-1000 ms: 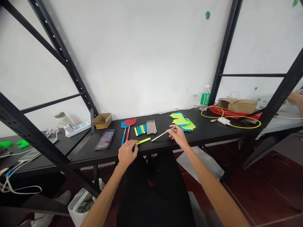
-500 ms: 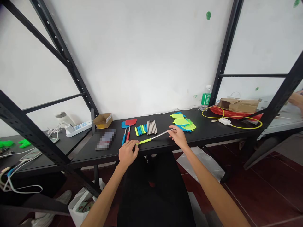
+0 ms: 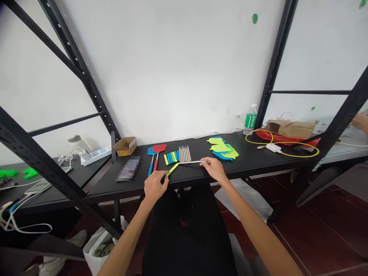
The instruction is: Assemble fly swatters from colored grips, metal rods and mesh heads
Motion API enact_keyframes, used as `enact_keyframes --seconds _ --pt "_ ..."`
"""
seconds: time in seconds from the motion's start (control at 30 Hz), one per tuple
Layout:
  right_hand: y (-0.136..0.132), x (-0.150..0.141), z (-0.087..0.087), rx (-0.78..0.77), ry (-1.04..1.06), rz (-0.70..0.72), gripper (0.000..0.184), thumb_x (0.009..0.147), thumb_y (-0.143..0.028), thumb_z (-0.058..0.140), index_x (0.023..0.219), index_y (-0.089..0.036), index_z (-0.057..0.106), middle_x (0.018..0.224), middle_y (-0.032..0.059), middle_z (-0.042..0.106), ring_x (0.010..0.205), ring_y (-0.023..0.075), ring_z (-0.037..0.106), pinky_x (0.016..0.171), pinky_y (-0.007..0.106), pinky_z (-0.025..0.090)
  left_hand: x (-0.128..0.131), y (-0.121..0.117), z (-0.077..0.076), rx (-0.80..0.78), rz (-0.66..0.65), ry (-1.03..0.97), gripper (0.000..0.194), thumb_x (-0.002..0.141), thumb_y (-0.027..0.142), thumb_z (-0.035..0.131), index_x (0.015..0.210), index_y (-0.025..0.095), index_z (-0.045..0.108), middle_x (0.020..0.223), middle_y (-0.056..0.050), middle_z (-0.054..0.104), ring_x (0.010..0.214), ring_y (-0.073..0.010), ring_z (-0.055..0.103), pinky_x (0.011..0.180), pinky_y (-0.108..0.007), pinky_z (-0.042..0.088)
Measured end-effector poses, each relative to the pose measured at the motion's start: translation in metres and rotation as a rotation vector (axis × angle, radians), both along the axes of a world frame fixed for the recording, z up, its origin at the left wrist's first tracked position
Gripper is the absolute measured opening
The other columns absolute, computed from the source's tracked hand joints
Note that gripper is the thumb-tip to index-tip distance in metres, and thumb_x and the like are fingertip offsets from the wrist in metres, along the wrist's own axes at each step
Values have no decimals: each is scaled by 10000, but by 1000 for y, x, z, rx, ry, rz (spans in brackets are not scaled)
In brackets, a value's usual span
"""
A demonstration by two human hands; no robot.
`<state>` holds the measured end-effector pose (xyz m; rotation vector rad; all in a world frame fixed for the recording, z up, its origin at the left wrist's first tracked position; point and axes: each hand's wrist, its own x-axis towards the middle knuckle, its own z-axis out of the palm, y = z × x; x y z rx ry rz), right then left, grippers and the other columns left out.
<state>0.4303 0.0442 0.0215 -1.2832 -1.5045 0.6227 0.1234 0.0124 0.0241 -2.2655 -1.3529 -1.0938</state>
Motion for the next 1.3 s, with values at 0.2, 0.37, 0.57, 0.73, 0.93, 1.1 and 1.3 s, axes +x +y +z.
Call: enact_keyframes --seconds 0.2,0.37,0.57,0.73,0.93,1.1,1.3 --pt "0 3 5 -77 137 39 281 828 -398 600 998 -204 711 917 77 763 662 172 618 554 271 464 0 0 2 -6 10 -4 206 888 201 526 970 260 706 908 -21 750 876 -216 665 746 -332 488" --pt "2 7 7 -82 271 88 335 814 -464 620 967 -180 713 895 93 754 625 147 572 497 244 420 0 -1 3 -10 10 -5 199 888 196 526 949 266 701 897 -14 750 860 -215 663 729 -329 480" --pt "3 9 7 -92 344 104 357 781 -492 655 932 -176 725 868 96 746 608 140 556 485 243 411 1 -1 2 -6 15 -5 193 890 194 525 942 269 695 897 -7 751 856 -215 663 732 -330 473" --pt "3 10 7 -99 404 128 359 783 -497 669 921 -171 727 867 98 739 607 132 555 486 237 402 1 -1 2 -11 10 -6 190 891 196 527 941 269 695 898 -3 751 859 -211 664 739 -329 476" --pt "2 12 9 -120 467 139 360 770 -492 697 903 -158 727 839 97 726 603 126 551 495 233 405 0 0 0 -8 8 -10 183 895 195 526 942 262 689 912 -5 753 876 -214 665 747 -325 473" --pt "1 12 10 -124 491 145 374 749 -505 721 868 -150 724 791 90 711 603 128 555 502 237 401 1 -1 1 -7 9 -4 165 893 194 531 920 261 679 911 12 751 870 -200 664 741 -311 469" --pt "1 12 10 -123 480 153 364 766 -508 707 872 -160 720 783 81 707 604 127 559 506 237 395 2 -1 0 2 14 -7 158 891 185 529 914 254 670 911 12 746 879 -197 660 754 -311 463"
